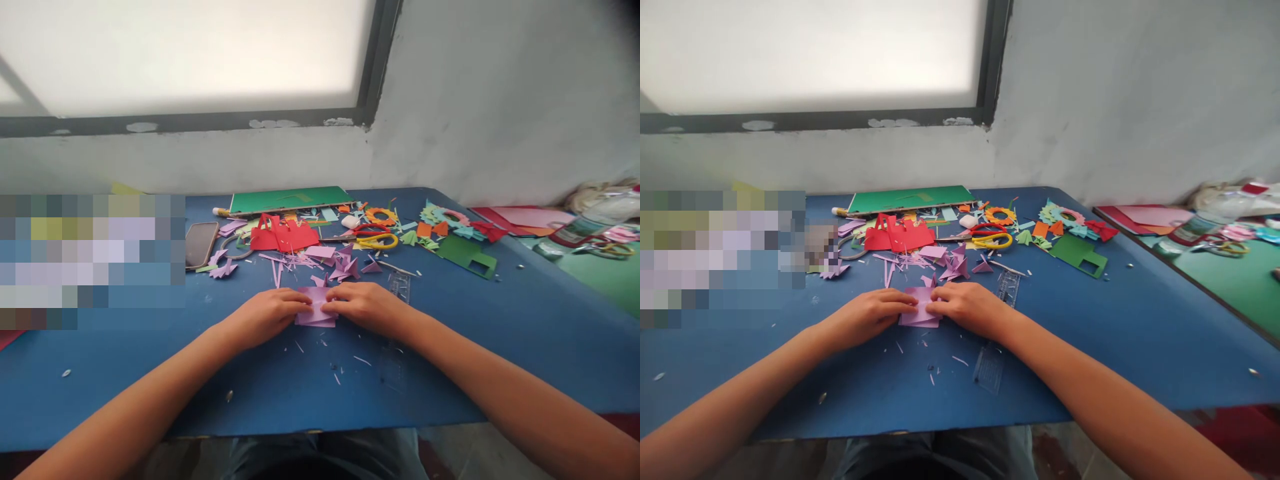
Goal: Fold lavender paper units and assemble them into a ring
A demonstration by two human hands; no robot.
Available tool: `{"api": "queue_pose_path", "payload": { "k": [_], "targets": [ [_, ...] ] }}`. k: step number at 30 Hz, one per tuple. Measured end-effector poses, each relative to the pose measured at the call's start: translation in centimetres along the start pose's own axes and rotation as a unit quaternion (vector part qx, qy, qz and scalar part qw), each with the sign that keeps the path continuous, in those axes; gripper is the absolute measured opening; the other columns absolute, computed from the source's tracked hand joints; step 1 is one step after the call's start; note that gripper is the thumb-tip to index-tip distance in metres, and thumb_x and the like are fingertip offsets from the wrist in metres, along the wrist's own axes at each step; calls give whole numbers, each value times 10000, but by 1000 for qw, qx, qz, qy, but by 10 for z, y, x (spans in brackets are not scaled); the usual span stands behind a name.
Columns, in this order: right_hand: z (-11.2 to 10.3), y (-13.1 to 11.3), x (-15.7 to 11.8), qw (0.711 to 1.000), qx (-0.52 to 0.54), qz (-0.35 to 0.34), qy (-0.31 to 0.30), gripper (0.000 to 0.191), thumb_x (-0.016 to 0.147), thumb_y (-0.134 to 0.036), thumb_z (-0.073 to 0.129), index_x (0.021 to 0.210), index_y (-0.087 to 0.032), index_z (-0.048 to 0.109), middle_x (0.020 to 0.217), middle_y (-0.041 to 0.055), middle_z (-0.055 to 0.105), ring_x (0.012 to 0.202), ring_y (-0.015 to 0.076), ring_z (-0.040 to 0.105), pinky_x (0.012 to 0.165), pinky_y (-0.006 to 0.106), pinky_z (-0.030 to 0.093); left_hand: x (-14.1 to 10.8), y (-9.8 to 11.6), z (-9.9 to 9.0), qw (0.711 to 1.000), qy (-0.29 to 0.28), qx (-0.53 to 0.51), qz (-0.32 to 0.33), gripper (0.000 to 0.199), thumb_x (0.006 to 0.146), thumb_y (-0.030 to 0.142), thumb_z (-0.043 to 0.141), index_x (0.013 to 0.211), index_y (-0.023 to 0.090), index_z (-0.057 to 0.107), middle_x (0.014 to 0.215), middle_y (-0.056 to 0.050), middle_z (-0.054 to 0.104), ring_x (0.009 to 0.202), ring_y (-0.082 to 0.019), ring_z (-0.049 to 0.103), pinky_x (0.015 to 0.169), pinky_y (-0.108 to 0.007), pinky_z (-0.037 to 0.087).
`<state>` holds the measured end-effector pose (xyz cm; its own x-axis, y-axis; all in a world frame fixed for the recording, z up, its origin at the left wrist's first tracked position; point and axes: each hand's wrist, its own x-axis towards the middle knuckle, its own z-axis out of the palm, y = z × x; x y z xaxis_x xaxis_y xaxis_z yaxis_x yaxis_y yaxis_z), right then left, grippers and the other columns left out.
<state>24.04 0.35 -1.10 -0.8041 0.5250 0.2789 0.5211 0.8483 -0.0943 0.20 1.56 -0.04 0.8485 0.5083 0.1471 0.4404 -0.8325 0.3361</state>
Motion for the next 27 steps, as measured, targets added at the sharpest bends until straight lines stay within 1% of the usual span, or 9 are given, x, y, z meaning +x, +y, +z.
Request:
{"api": "queue_pose_path", "payload": {
  "k": [7,17,27],
  "targets": [
    [-1,1,0,999,-20,-24,-13,262,867,-101,448,1007,-222,633,988,82,650,865,186,614,721,315,490,0,-1,-1,1000,-16,16,14,344,844,56,393,1085,173,609,1148,-90,632,1050,-219,590,899,-409,480],
    [-3,1,1,997,-58,-49,-24,257,888,-115,431,1015,-198,639,985,91,645,836,188,611,706,328,499,1,-1,0,999,-20,34,33,384,804,-2,404,1084,166,606,1144,-83,634,1045,-216,584,887,-395,488],
    [-7,2,1,995,-67,-70,-22,234,898,-141,435,1002,-182,641,996,83,642,819,181,601,692,312,490,-1,-2,1,997,-19,58,55,354,797,-6,425,1055,145,615,1140,-100,627,1030,-233,588,870,-398,494]
  ]
}}
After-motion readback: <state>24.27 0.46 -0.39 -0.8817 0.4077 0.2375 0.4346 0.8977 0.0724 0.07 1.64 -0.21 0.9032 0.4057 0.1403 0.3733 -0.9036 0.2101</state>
